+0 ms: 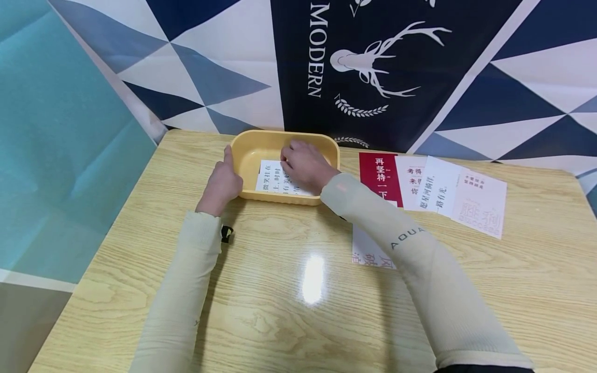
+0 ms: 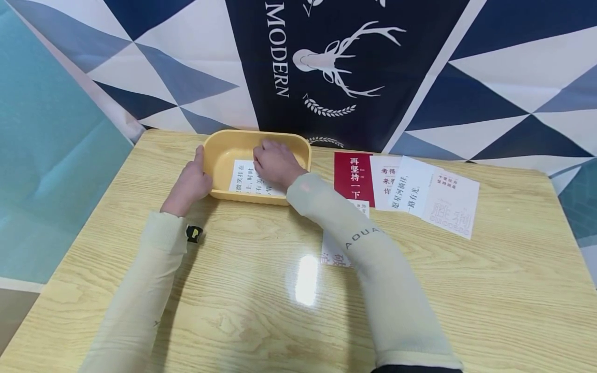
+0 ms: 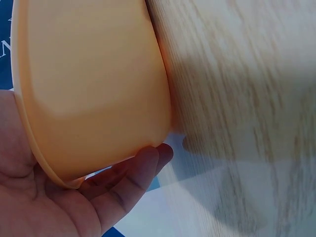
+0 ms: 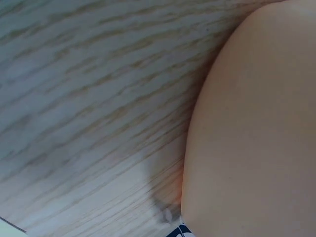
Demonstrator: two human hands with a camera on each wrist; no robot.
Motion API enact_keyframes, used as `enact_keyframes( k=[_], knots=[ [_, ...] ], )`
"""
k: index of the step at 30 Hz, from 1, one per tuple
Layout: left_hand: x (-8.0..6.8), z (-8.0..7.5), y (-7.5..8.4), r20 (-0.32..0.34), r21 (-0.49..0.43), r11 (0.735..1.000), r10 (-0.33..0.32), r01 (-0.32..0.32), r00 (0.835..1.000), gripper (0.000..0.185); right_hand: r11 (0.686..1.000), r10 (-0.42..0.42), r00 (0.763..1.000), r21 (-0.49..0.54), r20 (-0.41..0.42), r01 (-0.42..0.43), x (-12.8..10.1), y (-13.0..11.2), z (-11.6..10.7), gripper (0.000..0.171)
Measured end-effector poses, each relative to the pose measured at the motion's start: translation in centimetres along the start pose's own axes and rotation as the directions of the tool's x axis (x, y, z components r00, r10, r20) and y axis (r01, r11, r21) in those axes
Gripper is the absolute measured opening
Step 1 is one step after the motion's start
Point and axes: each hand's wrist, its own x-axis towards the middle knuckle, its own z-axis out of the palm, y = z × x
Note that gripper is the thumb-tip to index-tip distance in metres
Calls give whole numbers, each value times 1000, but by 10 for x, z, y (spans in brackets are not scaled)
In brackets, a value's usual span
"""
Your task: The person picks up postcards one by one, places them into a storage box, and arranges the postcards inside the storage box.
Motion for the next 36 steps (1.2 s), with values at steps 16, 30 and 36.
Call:
enact_keyframes(
  k=[16,30,36],
  knots=[
    [0,0,0,-3,2,1000,-7,7,1000,80,998,55,994,-36,91,-52,4,2,3,40],
    [-1,0,1,2,-7,1000,-18,18,1000,81,998,64,989,-17,136,-63,4,3,4,40],
    [0,0,1,4,-13,999,-32,32,999,82,998,58,989,-17,137,-56,3,3,4,41]
  ],
)
